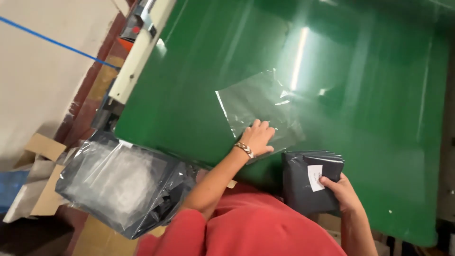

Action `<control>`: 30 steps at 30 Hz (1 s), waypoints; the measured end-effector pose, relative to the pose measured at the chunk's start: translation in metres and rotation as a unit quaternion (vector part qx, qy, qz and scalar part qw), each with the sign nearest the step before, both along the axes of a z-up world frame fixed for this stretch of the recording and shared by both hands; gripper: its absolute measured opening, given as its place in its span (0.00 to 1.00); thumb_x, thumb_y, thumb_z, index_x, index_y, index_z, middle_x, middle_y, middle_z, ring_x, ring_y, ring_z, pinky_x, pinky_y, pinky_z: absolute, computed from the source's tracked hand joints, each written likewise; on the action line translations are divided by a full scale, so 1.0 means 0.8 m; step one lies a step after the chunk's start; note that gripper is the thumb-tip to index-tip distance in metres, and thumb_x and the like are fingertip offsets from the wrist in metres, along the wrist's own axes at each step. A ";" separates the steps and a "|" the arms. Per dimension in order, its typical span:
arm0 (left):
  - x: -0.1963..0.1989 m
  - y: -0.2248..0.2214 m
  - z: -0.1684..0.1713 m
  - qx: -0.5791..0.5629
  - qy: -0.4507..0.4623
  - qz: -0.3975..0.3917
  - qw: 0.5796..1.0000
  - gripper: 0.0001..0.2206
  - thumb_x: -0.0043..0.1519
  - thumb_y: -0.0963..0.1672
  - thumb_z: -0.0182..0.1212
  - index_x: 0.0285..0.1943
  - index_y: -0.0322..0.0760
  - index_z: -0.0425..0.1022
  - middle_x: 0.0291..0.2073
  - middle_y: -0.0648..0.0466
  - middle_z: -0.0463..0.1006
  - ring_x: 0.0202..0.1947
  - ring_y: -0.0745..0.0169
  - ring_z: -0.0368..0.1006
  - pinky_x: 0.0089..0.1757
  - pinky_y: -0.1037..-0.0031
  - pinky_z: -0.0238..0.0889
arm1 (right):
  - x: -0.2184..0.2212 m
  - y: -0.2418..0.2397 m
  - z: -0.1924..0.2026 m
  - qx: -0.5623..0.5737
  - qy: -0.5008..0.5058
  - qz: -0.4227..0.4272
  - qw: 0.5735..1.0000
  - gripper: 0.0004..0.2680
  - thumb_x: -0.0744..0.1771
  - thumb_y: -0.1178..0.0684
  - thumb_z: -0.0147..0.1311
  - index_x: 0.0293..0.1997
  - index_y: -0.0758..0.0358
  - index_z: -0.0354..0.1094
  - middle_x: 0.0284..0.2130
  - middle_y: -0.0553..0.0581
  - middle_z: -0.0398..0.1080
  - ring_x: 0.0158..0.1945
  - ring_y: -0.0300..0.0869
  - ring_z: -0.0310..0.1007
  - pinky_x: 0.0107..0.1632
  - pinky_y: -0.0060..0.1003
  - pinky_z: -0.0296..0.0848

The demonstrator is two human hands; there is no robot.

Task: Folding black plastic bags and inserting them into clear plastic sleeves for final packaging

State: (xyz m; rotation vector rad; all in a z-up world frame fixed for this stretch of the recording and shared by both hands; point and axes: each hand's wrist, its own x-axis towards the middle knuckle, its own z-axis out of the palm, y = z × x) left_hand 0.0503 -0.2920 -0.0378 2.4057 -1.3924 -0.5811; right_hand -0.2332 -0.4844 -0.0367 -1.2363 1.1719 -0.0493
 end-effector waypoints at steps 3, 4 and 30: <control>0.004 0.003 -0.008 0.033 0.013 -0.040 0.999 0.23 0.49 0.56 0.74 0.45 0.47 0.70 0.45 0.53 0.68 0.50 0.50 0.62 0.43 0.57 0.66 | -0.001 0.012 0.015 0.020 0.016 -0.012 1.000 0.19 0.59 0.58 0.61 0.55 0.64 0.64 0.40 0.67 0.73 0.36 0.51 0.71 0.37 0.49 0.72; 0.004 0.003 -0.015 0.017 0.000 -0.039 0.999 0.23 0.46 0.55 0.76 0.42 0.47 0.69 0.43 0.54 0.66 0.50 0.50 0.62 0.43 0.57 0.68 | -0.002 0.010 0.015 -0.007 -0.006 0.003 1.000 0.17 0.59 0.59 0.65 0.50 0.67 0.66 0.35 0.66 0.70 0.33 0.52 0.71 0.32 0.49 0.72; -0.007 0.005 0.018 -0.169 0.120 0.024 0.978 0.24 0.53 0.58 0.65 0.48 0.43 0.68 0.44 0.47 0.74 0.54 0.42 0.70 0.55 0.55 0.65 | 0.094 0.117 0.035 -0.092 -0.005 -0.007 0.996 0.16 0.60 0.49 0.72 0.41 0.63 0.67 0.31 0.62 0.68 0.36 0.50 0.69 0.38 0.43 0.69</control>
